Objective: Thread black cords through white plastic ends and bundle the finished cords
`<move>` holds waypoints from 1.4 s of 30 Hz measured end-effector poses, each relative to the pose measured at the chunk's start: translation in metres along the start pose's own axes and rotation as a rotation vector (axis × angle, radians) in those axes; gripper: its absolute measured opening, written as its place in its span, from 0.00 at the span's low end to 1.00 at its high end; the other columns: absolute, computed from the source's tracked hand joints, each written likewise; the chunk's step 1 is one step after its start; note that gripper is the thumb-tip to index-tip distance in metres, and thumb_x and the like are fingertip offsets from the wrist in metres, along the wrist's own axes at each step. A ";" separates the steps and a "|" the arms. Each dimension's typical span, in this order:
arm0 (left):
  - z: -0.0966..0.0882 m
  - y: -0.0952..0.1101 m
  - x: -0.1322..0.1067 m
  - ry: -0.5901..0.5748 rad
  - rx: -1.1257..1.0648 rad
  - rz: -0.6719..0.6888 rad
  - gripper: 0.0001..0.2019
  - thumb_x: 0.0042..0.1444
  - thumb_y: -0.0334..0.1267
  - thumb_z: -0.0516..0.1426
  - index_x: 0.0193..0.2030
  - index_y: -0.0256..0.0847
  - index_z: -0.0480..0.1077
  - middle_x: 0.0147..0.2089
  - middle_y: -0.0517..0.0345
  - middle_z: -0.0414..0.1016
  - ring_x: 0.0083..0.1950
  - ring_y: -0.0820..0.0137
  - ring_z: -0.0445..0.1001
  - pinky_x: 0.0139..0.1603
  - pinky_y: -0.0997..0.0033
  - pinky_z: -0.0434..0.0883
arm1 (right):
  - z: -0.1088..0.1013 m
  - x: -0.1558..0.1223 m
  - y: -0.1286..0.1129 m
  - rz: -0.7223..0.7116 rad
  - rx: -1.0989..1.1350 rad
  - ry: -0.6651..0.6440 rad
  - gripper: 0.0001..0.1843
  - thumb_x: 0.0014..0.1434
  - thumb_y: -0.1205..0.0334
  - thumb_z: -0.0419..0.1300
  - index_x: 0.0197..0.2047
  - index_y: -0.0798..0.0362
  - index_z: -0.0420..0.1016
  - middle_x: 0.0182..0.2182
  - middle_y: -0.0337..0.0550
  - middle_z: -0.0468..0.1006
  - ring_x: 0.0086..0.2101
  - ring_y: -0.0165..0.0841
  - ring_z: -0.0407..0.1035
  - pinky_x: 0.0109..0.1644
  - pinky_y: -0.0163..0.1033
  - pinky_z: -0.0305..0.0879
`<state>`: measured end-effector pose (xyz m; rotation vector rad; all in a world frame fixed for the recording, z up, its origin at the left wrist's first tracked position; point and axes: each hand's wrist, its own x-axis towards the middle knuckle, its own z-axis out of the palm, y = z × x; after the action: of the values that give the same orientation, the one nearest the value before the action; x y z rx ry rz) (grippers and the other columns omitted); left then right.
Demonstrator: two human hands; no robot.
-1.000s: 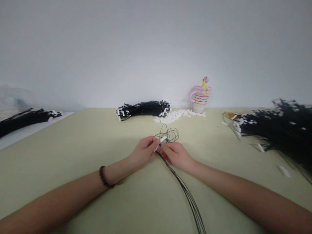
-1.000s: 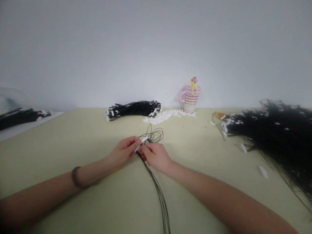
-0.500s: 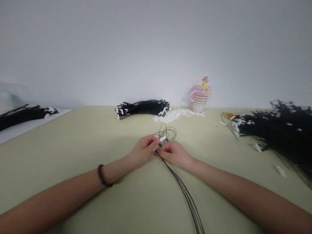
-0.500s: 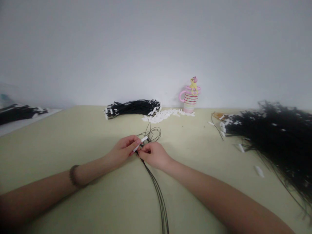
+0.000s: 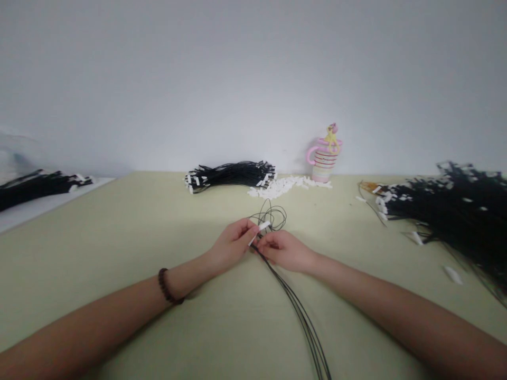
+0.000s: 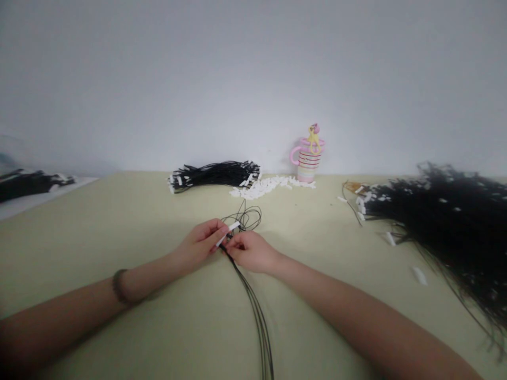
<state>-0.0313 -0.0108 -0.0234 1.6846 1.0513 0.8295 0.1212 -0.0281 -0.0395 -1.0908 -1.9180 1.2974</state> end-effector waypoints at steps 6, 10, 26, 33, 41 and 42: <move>0.001 -0.005 0.001 0.013 -0.039 -0.003 0.13 0.52 0.46 0.50 0.27 0.37 0.61 0.21 0.65 0.62 0.19 0.79 0.57 0.20 0.79 0.54 | -0.005 -0.002 -0.003 0.049 0.182 -0.028 0.06 0.52 0.66 0.53 0.30 0.59 0.68 0.17 0.33 0.62 0.19 0.21 0.54 0.22 0.27 0.48; 0.001 -0.004 0.001 0.029 -0.012 0.007 0.13 0.51 0.46 0.50 0.27 0.37 0.61 0.20 0.65 0.63 0.19 0.79 0.56 0.20 0.79 0.54 | -0.005 -0.001 -0.002 0.085 0.230 -0.022 0.05 0.49 0.68 0.54 0.29 0.59 0.69 0.18 0.33 0.64 0.18 0.21 0.55 0.22 0.27 0.49; -0.001 -0.003 0.002 0.019 -0.088 -0.063 0.13 0.50 0.46 0.52 0.25 0.37 0.62 0.20 0.65 0.63 0.19 0.80 0.53 0.20 0.79 0.51 | -0.016 -0.004 -0.006 0.148 0.200 -0.131 0.03 0.46 0.71 0.55 0.27 0.59 0.69 0.17 0.33 0.66 0.18 0.21 0.58 0.21 0.26 0.52; -0.002 -0.007 0.003 0.009 -0.107 -0.071 0.14 0.51 0.47 0.52 0.26 0.37 0.63 0.20 0.65 0.63 0.19 0.80 0.54 0.19 0.80 0.51 | -0.020 -0.005 -0.009 0.184 0.201 -0.165 0.04 0.45 0.69 0.56 0.28 0.59 0.69 0.18 0.34 0.67 0.17 0.20 0.57 0.18 0.26 0.48; 0.000 -0.004 0.004 0.073 -0.180 -0.124 0.13 0.50 0.46 0.53 0.27 0.36 0.62 0.22 0.65 0.64 0.17 0.82 0.53 0.16 0.80 0.49 | -0.039 -0.013 -0.039 0.264 0.318 -0.074 0.13 0.41 0.73 0.49 0.33 0.56 0.64 0.13 0.30 0.61 0.12 0.20 0.49 0.14 0.26 0.39; -0.001 -0.004 0.004 0.075 -0.196 -0.133 0.13 0.50 0.46 0.53 0.27 0.36 0.61 0.23 0.64 0.64 0.17 0.83 0.53 0.16 0.80 0.49 | -0.045 -0.016 -0.045 0.239 0.358 -0.095 0.12 0.41 0.73 0.48 0.31 0.56 0.65 0.13 0.31 0.61 0.12 0.19 0.48 0.14 0.26 0.39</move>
<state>-0.0311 -0.0060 -0.0266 1.4143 1.0837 0.8844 0.1512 -0.0296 0.0183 -1.1095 -1.5680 1.7718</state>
